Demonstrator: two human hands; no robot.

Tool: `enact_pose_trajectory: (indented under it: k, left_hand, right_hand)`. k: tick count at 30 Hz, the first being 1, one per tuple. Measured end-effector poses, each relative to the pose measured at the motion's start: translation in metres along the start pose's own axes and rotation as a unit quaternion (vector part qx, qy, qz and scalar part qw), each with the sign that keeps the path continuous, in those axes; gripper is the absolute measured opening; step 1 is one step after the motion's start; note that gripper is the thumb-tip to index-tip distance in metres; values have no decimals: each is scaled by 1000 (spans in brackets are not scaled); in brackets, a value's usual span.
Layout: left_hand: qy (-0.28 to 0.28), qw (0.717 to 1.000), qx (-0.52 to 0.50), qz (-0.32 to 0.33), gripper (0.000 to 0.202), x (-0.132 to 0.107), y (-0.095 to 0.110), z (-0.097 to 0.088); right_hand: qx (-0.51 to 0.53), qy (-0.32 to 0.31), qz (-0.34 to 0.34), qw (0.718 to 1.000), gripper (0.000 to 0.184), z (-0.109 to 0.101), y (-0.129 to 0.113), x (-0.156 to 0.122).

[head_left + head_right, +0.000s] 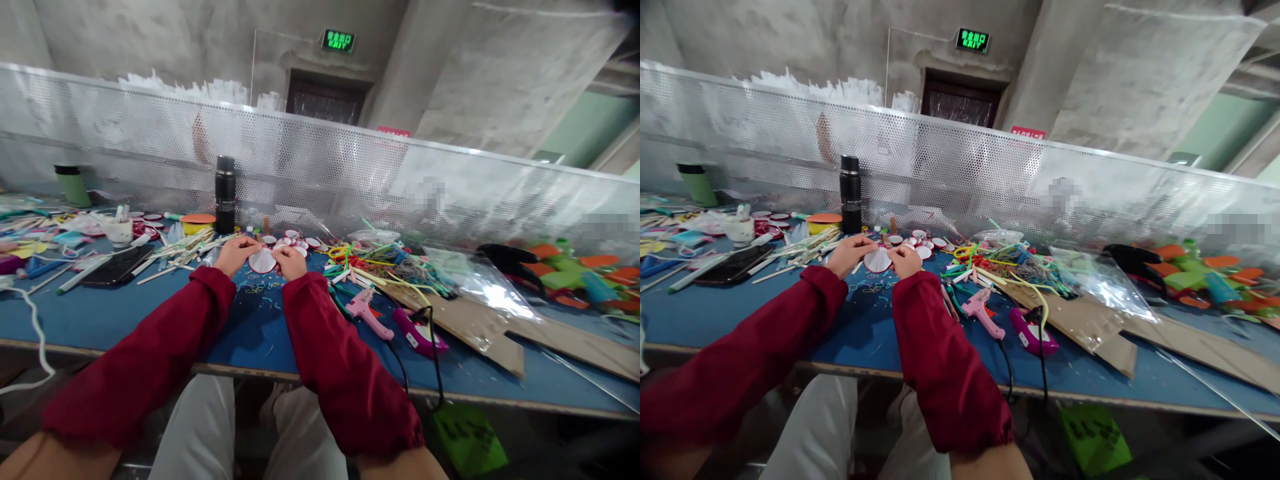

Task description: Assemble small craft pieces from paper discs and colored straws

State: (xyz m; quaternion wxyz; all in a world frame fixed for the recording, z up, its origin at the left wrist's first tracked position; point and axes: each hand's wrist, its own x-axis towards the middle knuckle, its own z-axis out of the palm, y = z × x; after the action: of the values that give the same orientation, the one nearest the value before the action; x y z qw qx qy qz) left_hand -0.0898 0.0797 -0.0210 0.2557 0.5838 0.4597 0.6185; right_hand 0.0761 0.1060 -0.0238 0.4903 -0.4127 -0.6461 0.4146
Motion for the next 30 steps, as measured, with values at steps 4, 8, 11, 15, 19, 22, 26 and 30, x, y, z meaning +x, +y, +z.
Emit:
enact_pose_trajectory:
  k: [4,8,11,15,19,22,26,30]
  left_hand:
    - [-23,999,-31,-32,27,0,0,-1]
    - [-148,988,-51,3,60,-2,8,-5]
    - [-192,979,1,67,90,-5,10,-4]
    - [-145,975,98,134,89,-8,6,3]
    - [-118,973,131,152,67,-9,2,9]
    - [-111,974,144,132,50,-9,1,8]
    - [-104,973,175,112,34,-10,2,4]
    - [-107,978,163,73,30,-9,5,1]
  right_hand:
    - [-1,6,10,1000,16,-1,-1,-1]
    - [-9,42,18,999,18,-7,-2,2]
    - [-8,71,19,997,28,-10,-1,3]
    - [2,90,16,996,33,-10,2,4]
    - [21,98,35,994,28,-9,7,7]
    - [49,83,69,993,25,-8,8,10]
    - [90,28,112,989,27,-4,5,11]
    - [116,-14,136,984,40,-2,3,9]
